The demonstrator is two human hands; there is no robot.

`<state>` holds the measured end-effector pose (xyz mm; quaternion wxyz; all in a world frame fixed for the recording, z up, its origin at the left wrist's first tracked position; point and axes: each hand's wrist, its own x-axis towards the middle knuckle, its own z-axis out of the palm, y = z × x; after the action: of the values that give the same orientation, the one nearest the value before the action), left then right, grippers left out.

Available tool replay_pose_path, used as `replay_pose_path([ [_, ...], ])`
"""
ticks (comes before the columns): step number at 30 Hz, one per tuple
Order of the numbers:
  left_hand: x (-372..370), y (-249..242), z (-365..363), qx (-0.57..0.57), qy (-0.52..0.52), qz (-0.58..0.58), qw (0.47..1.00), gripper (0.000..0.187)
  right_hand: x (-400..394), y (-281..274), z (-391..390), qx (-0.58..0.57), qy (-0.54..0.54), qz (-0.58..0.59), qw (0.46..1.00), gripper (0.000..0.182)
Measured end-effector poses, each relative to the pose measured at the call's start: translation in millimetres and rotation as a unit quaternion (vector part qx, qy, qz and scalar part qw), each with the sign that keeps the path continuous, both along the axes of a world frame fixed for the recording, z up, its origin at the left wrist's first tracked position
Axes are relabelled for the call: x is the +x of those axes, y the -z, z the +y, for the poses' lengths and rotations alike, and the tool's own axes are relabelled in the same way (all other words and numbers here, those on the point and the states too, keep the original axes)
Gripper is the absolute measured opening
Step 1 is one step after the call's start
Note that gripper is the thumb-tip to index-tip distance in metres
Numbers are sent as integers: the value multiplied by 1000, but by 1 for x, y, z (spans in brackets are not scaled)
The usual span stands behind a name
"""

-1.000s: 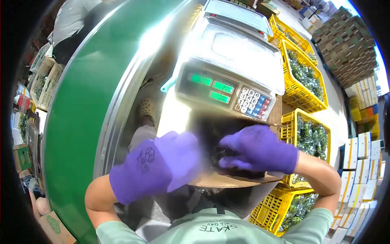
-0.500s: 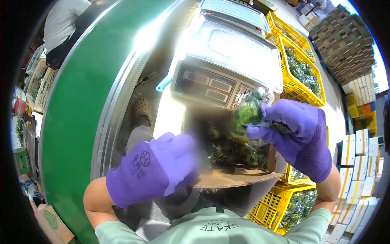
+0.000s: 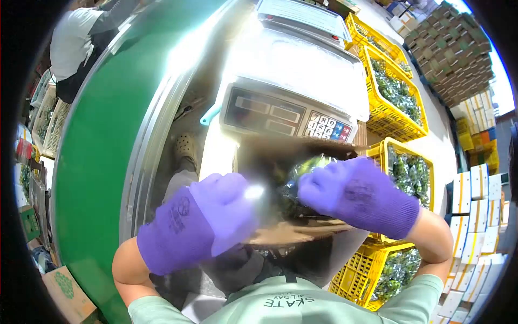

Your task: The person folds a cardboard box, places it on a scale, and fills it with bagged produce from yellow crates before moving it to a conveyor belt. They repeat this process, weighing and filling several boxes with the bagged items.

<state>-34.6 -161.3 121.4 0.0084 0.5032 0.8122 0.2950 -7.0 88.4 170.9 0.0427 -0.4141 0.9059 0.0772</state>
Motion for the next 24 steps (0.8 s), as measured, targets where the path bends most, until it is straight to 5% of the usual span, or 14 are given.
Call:
replay_pose_path([
  [2, 1, -1, 1, 4, -3, 4, 1000, 23, 5, 50, 21, -129, -57, -124, 982, 19],
  [6, 2, -4, 0, 5, 27, 31, 999, 23, -7, 15, 11, -102, -19, -244, 964, 34],
  [8, 2, -3, -1, 9, 25, 26, 999, 23, -13, -10, 9, -193, 118, -308, 924, 39],
  [10, 3, -2, -1, 6, 13, 12, 1000, 23, -7, 7, 11, -210, 119, -176, 954, 30],
  [12, 3, -3, 1, 2, 8, -1, 1000, 23, -7, 24, 6, -13, 139, -156, 978, 30],
  [16, 2, -5, 2, 17, 23, 8, 1000, 23, -7, 20, -2, 30, 152, -157, 975, 30],
  [24, 1, -2, 6, 4, -24, -20, 999, 22, -12, 44, 5, -67, 129, -119, 982, 31],
])
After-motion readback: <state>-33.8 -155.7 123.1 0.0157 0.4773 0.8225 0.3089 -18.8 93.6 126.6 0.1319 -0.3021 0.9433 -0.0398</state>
